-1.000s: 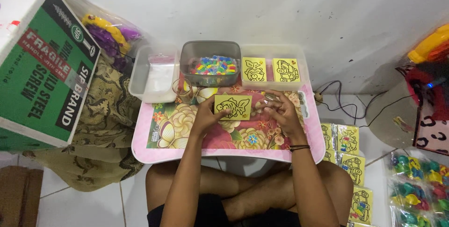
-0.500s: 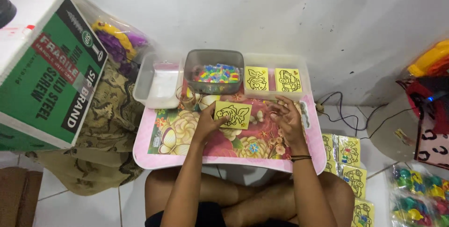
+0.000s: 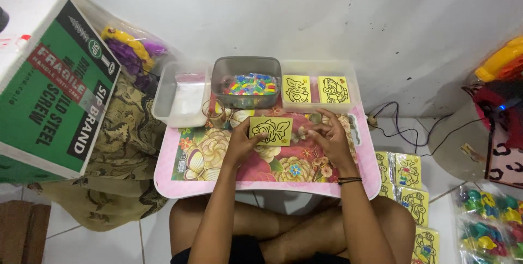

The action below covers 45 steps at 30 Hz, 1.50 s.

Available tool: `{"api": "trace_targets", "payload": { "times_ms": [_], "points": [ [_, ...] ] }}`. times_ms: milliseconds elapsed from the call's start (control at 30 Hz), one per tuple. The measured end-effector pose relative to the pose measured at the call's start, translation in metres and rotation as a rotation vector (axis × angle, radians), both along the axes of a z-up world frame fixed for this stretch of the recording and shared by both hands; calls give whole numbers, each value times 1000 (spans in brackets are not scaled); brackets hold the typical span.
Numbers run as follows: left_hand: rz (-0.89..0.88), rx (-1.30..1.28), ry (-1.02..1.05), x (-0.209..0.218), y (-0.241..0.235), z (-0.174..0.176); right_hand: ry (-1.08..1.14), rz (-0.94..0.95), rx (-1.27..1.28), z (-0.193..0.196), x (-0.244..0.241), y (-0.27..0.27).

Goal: The person sits on the floor and packs small yellow cards with fish designs and colorful plastic pieces into clear plastic bags. They place the items into the bags, seal them, and set the finished packages aside on the floor.

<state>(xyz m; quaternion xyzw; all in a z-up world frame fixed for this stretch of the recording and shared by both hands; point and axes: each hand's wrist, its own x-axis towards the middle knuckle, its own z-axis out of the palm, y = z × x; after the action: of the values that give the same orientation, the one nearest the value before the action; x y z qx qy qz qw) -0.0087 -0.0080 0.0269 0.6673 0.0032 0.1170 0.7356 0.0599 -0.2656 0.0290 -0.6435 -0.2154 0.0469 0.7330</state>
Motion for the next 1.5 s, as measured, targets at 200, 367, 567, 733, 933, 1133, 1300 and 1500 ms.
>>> {"api": "trace_targets", "payload": {
  "times_ms": [200, 367, 567, 733, 933, 1133, 1300, 1500],
  "points": [
    [46, 108, -57, 8, 2, -11, -19, -72, -1, -28, 18, -4],
    [51, 78, -51, 1, -2, 2, 11, -136, 17, -13, 7, -2],
    [65, 26, -36, -5, -3, 11, -4, -257, 123, -7, 6, -1],
    [74, -20, -36, -2, 1, 9, -20, -399, 209, -6, 22, -1],
    [92, 2, -36, 5, 2, -5, -167, -444, 161, 52, 35, 36],
    [93, -8, -33, 13, 7, -31, -420, -67, -275, 119, 38, 127],
    [93, 6, -36, 10, 5, -17, -802, 310, -945, 167, 19, 200],
    [115, 67, -18, 13, 16, -17, -972, 443, -1057, 134, 46, 262]
  ]
}}
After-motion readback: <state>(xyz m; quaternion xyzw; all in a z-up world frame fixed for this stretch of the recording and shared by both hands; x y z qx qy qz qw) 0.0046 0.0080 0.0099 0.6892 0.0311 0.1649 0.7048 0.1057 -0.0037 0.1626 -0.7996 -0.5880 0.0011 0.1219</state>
